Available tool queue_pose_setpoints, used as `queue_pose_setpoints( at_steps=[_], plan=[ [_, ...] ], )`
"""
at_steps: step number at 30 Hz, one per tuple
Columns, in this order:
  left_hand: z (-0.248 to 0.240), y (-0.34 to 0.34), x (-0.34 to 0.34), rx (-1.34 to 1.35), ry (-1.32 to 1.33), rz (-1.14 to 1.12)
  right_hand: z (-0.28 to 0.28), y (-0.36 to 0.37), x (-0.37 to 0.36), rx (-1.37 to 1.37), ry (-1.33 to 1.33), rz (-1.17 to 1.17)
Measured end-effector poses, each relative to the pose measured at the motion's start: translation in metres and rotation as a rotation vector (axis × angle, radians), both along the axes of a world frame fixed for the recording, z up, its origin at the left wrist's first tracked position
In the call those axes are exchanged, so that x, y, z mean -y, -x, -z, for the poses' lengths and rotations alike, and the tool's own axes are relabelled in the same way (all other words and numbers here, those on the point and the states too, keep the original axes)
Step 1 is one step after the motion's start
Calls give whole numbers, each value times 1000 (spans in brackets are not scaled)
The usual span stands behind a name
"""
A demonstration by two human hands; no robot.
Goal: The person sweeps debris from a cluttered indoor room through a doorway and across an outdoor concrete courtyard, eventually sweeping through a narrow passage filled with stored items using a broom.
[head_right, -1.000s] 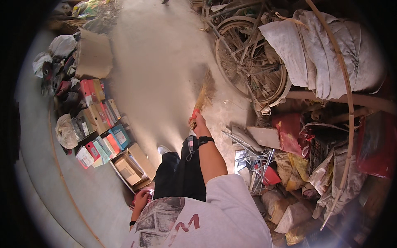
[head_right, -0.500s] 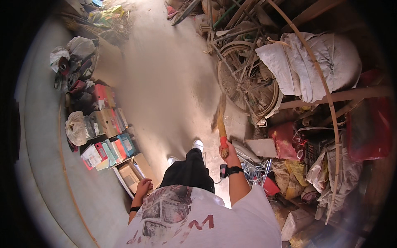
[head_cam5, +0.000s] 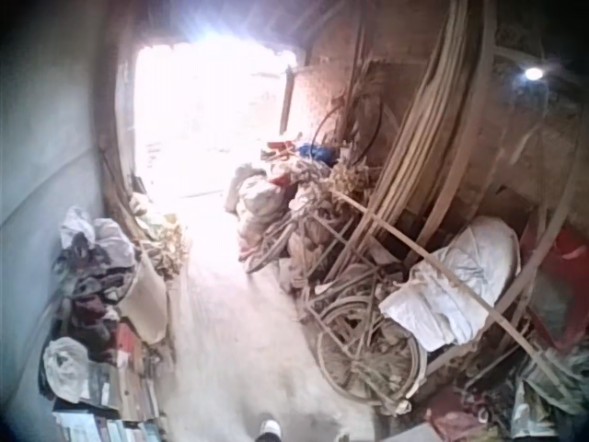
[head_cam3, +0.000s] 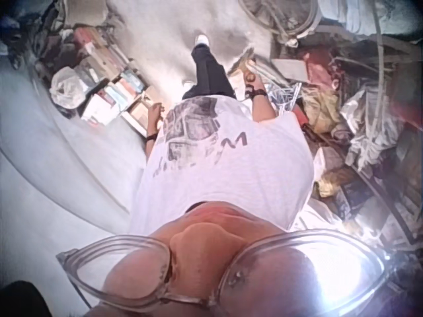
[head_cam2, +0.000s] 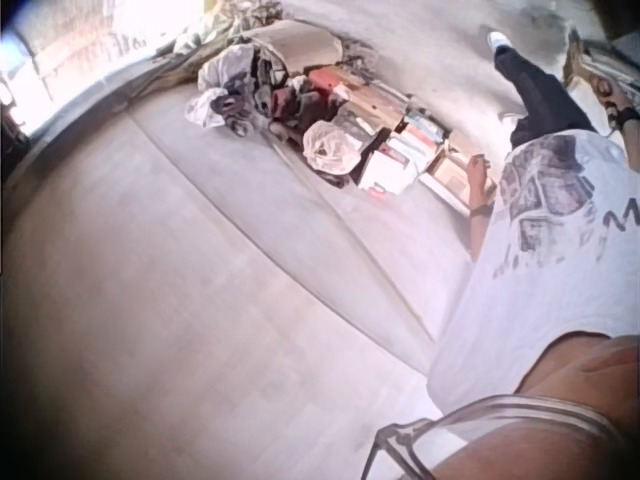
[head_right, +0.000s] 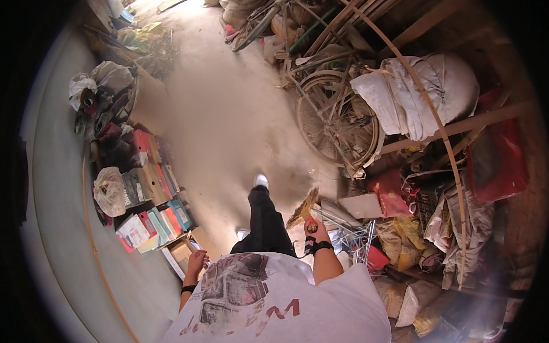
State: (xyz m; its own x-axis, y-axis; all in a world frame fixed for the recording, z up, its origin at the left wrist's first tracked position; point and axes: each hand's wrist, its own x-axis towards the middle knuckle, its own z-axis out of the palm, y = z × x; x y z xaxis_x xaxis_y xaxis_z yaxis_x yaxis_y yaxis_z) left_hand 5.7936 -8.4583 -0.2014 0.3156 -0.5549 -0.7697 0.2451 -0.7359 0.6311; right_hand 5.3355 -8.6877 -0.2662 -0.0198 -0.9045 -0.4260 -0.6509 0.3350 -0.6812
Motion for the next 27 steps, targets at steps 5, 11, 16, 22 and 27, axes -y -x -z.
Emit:
queue_pose_setpoints(
  at_steps=[5, 11, 16, 22, 27],
  plan=[
    [-20, -30, 22, 44, -125, -106, 6, -109, 107, 872, -527, 521],
    [-55, -71, 84, 162, -178, 8, 91, -253, 262, 1423, -933, 1196],
    [-75, -89, 187, 81, -263, -202, 78, -332, 352, 1277, -970, 1205],
    [-68, -82, 254, 56, -80, -249, 64, -364, 389, 1229, -1151, 1018],
    [-51, -75, 224, 18, -96, -306, 42, -381, 397, 1189, -1248, 883]
  ],
)
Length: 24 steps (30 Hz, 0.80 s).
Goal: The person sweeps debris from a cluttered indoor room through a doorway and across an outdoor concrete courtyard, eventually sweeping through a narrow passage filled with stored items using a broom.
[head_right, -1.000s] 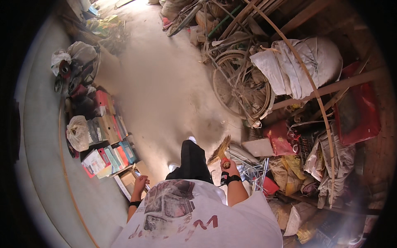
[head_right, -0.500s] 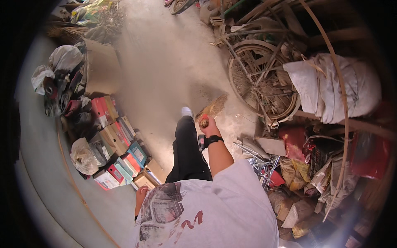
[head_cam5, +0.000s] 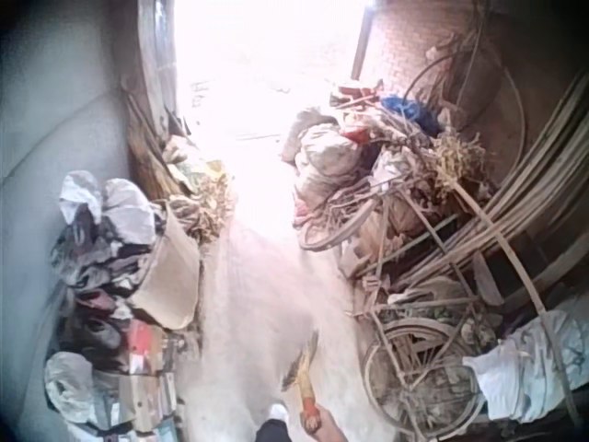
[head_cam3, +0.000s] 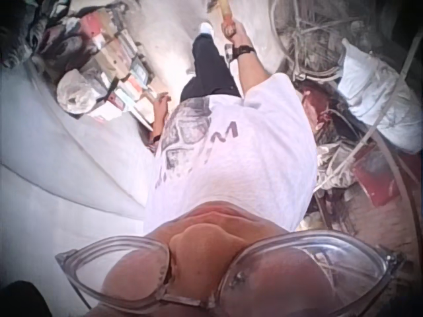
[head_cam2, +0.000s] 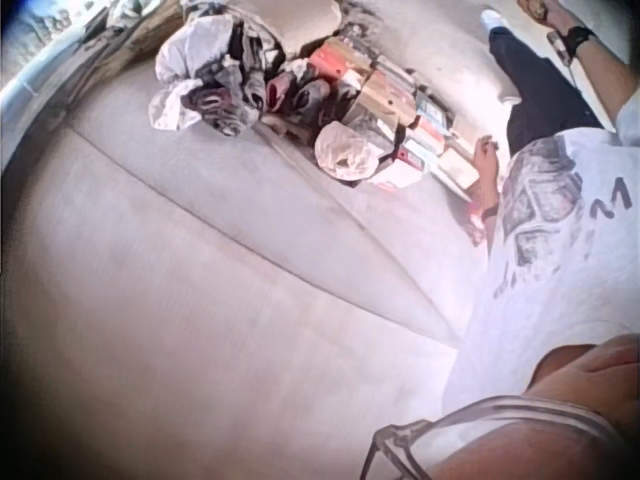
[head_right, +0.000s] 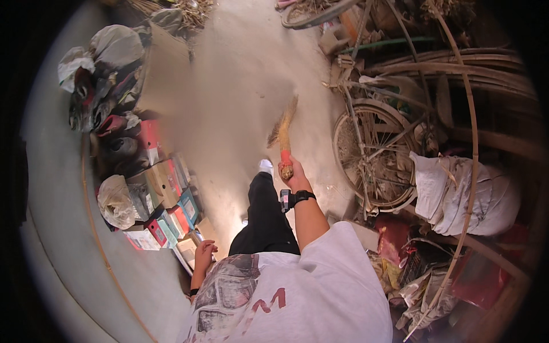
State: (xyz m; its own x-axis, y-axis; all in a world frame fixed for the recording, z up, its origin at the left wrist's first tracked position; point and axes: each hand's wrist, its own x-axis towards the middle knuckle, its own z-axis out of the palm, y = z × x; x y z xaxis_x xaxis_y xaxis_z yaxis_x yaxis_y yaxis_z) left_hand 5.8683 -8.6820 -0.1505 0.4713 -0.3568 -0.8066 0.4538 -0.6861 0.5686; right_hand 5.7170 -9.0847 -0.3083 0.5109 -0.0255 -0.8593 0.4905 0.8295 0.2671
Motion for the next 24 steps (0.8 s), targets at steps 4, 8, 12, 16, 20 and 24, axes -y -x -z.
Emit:
queue_pose_setpoints(
  at_steps=[4, 8, 12, 16, 20, 24],
  plan=[
    [11, 9, -47, 15, -71, -51, -24, -26, -29, -43, 200, -280],
    [18, 24, -97, 56, -28, -116, -66, -53, -85, -93, 449, -629],
    [33, 50, -158, 75, 12, -188, -64, -56, -160, 22, 460, -960],
    [51, 94, -234, 48, -25, -262, -80, -59, -235, -18, 458, -1208],
    [47, 150, -288, -24, -129, -398, -74, -52, -293, 43, 467, -1373],
    [32, 214, -320, -103, -177, -581, -48, -46, -333, 225, 430, -1488]
  ],
)
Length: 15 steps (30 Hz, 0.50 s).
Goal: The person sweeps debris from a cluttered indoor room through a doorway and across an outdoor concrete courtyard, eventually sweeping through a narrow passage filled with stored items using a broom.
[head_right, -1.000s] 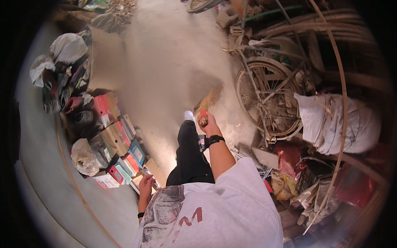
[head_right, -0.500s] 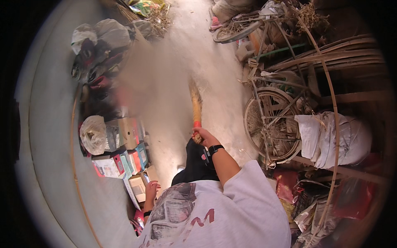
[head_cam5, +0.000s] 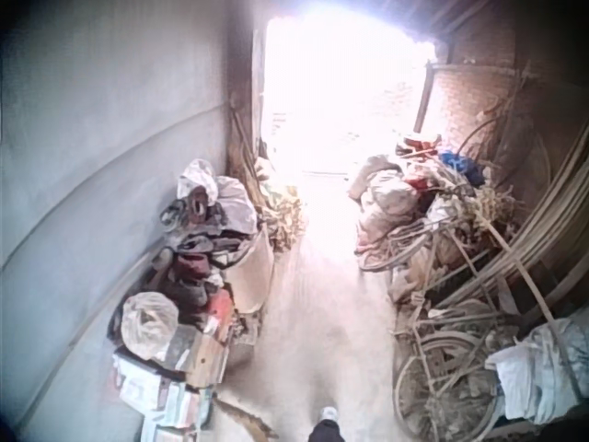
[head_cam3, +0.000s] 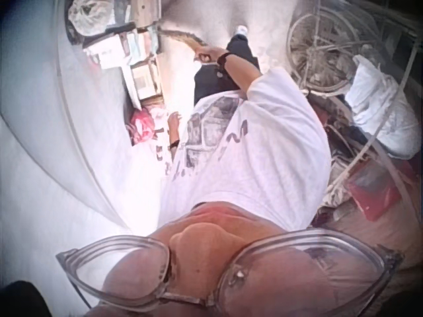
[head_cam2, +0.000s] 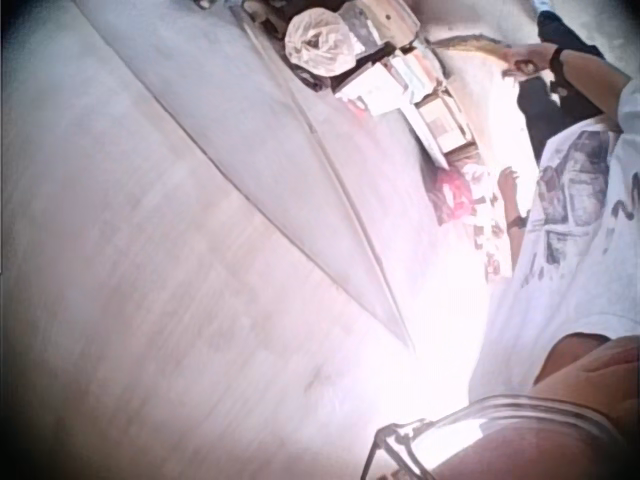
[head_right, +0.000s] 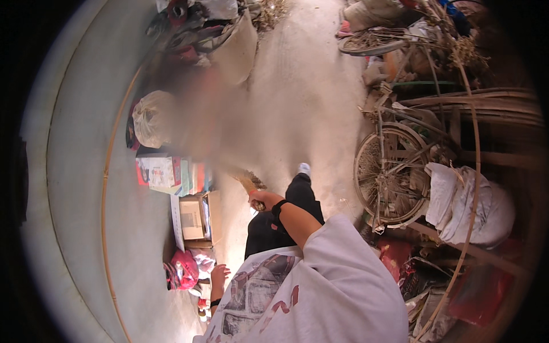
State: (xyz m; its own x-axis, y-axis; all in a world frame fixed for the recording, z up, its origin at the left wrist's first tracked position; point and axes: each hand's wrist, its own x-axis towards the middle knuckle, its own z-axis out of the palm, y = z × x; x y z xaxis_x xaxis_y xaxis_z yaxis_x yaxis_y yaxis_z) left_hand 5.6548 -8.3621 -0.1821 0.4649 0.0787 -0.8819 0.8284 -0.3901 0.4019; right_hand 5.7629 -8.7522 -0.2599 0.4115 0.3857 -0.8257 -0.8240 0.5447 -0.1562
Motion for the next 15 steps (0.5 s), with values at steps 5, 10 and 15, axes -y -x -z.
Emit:
queue_pose_setpoints(
  at_steps=[5, 10, 15],
  plan=[
    [-29, 52, 19, -153, -87, -59, 60, 23, 8, -18, -154, 280],
    [-40, 53, 74, -216, -185, 94, 98, 45, 119, -202, -153, 610],
    [-13, -25, 177, -126, -56, 351, 111, 49, 284, -208, -57, 782]
  ],
)
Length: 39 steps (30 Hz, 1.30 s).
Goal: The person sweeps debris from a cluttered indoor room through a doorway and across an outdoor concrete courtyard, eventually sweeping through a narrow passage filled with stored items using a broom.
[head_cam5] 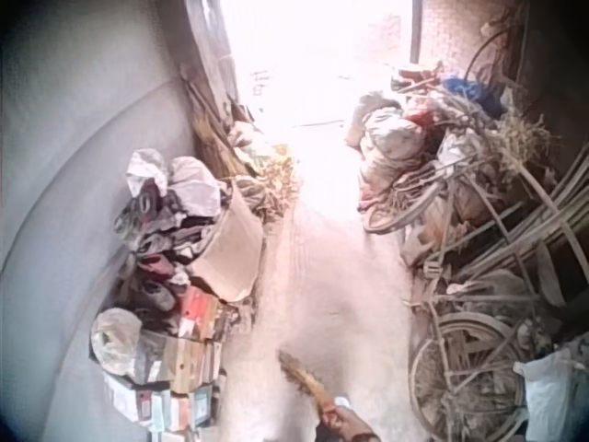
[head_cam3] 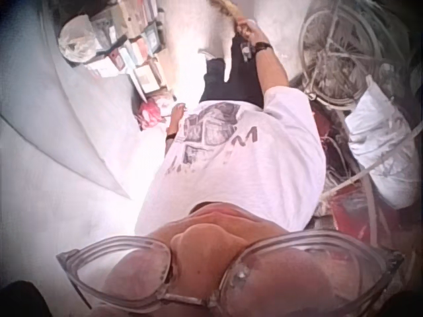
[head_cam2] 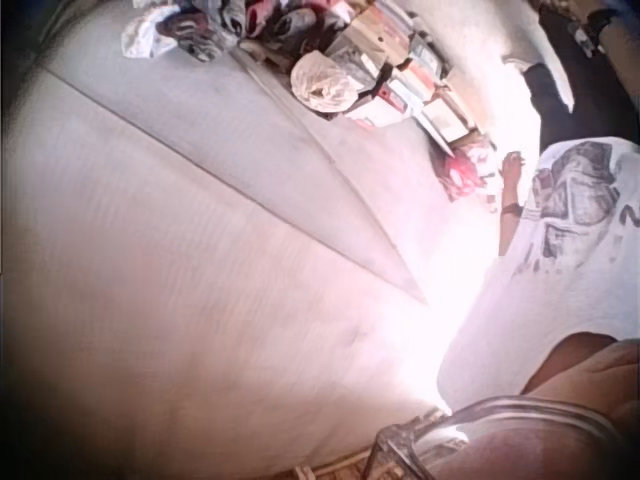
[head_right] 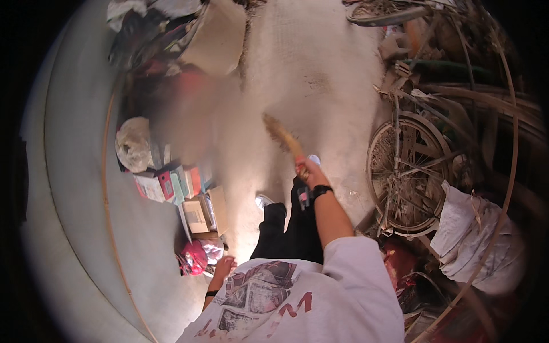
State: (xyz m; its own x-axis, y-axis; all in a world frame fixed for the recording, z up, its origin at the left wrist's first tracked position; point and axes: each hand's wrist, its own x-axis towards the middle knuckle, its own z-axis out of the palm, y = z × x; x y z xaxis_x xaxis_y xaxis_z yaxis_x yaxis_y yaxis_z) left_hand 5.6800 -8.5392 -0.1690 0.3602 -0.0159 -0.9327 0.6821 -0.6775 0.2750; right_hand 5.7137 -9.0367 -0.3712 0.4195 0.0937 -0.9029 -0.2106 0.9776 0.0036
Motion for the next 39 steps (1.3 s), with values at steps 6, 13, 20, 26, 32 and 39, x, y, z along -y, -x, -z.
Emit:
queue_pose_setpoints(
  at_steps=[6, 13, 20, 26, 32, 39],
  plan=[
    [-63, -106, 212, 319, 248, 162, -76, 7, 124, -190, 978, -1006],
    [-35, -122, 205, 253, 299, 361, -127, 49, 139, -286, 1029, -993],
    [-6, -174, 144, 229, 361, 324, -172, 58, 68, -345, 1066, -898],
    [0, -221, 63, 398, 487, 162, -170, 31, -11, -251, 852, -702],
    [27, -232, -90, 421, 284, -220, -223, -35, -74, -141, 716, -796],
    [65, -127, -185, 302, 153, -404, -207, -108, -165, -72, 998, -1488]
  ],
)
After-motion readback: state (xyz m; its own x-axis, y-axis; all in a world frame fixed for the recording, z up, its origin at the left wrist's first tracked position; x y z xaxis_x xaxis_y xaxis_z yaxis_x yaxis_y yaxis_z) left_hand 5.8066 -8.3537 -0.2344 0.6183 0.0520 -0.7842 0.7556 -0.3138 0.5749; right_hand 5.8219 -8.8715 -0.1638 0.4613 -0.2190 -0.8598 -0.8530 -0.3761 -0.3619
